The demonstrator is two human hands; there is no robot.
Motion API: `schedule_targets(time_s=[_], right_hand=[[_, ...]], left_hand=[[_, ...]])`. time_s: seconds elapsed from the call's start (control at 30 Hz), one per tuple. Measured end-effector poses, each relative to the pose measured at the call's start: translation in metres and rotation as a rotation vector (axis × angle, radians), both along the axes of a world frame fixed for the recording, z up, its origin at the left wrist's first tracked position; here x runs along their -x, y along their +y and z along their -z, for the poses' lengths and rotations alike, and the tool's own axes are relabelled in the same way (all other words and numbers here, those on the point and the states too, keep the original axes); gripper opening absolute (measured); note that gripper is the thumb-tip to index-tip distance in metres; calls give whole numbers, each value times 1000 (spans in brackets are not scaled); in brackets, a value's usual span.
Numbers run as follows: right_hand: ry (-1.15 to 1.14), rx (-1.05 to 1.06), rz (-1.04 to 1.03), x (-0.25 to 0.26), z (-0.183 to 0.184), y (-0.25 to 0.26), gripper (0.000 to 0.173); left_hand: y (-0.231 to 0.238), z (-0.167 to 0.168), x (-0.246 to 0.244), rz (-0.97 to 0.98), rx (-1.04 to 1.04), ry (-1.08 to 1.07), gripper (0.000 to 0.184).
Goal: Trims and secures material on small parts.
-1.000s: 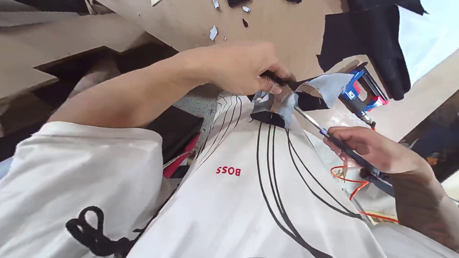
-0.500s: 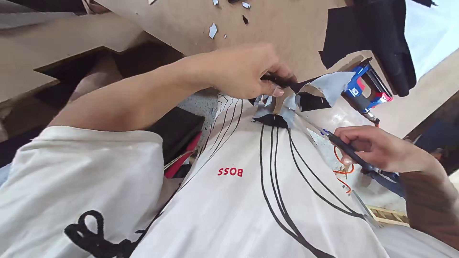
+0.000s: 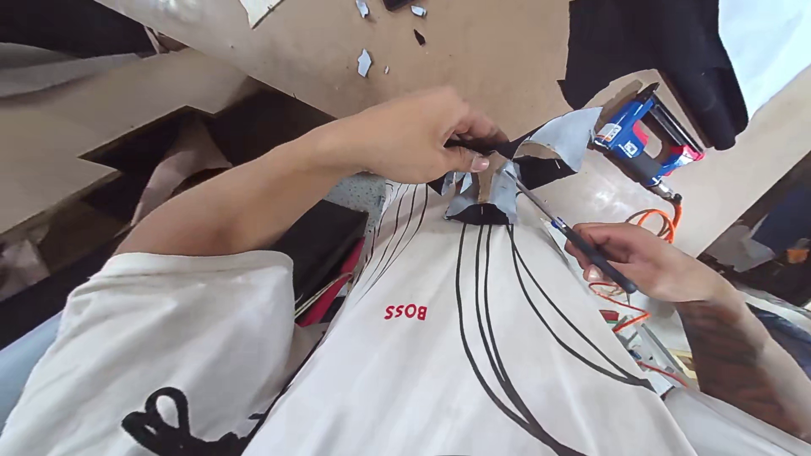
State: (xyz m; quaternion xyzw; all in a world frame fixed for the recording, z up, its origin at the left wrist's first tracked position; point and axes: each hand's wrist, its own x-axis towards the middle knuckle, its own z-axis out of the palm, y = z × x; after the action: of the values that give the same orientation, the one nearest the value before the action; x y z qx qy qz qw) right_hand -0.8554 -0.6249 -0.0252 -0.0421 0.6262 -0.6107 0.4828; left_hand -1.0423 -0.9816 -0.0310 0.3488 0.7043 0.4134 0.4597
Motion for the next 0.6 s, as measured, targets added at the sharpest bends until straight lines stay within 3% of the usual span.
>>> schedule_targets(time_s=[0.13,0.27,0.6], right_hand=[[39,-13,12,-6,6,1,29],[1,4,25,-12,8,0,44],[11,61,203,-18,14,-21,41]], left_hand=[[-1,5,-4,-20,-52,-48,28],[-5,8,-7,-58,-76,-63,28],[-3,-3,-19,-263,-203,-619,33]])
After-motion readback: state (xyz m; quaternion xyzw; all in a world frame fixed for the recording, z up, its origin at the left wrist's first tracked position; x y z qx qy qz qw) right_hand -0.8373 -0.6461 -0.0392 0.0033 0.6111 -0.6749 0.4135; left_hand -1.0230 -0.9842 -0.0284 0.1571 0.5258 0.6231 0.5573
